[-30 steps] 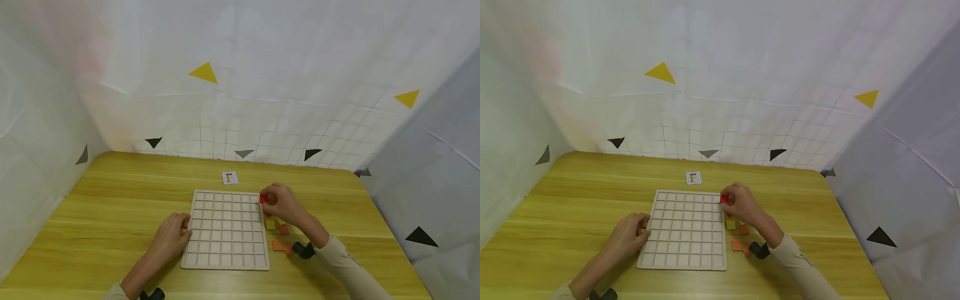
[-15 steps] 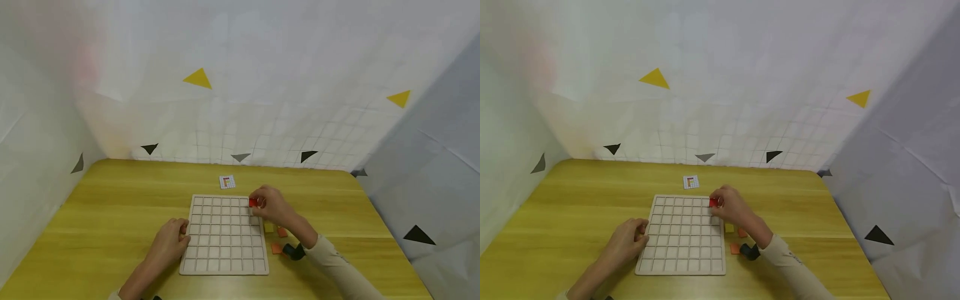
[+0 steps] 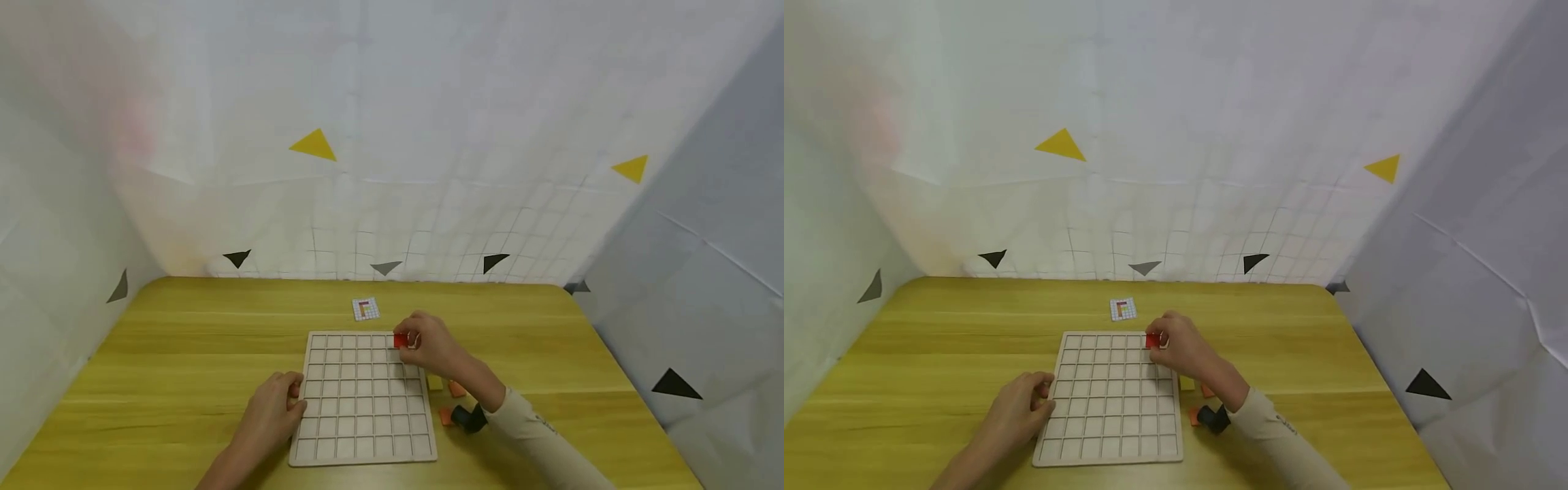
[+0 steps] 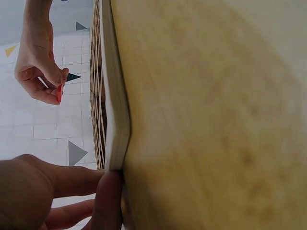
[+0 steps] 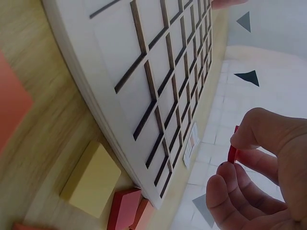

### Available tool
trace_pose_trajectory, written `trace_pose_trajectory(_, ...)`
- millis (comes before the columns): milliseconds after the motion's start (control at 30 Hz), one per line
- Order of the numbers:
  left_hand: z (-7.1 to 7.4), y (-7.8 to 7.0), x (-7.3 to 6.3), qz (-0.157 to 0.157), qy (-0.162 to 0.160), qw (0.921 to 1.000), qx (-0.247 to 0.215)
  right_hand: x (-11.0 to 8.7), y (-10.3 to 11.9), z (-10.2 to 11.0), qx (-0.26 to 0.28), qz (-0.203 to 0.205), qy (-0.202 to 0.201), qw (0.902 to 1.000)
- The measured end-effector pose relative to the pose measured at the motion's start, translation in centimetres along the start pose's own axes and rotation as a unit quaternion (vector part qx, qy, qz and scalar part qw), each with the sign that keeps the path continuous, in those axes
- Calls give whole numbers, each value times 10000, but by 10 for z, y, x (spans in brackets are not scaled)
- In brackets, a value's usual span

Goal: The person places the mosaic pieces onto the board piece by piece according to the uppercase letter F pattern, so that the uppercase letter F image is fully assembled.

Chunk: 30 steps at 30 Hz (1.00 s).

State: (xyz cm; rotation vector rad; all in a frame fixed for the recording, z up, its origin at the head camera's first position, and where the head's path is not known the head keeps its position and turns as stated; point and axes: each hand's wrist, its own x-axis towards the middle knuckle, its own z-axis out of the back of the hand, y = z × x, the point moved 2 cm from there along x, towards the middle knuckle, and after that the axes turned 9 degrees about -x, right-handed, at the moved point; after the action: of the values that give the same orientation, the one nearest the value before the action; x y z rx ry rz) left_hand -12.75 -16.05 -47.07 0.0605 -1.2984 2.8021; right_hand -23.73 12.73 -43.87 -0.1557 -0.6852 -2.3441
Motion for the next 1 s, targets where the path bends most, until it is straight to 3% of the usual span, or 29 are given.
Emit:
trace_pose_trajectory(567, -8, -1, 7, 50, 8, 10000, -32, 2, 2, 0, 87, -236, 137, 9996)
trace_pose_trajectory(1000, -9, 0, 7, -34, -9, 9999, -110, 8, 10, -9, 74, -198, 210, 9996)
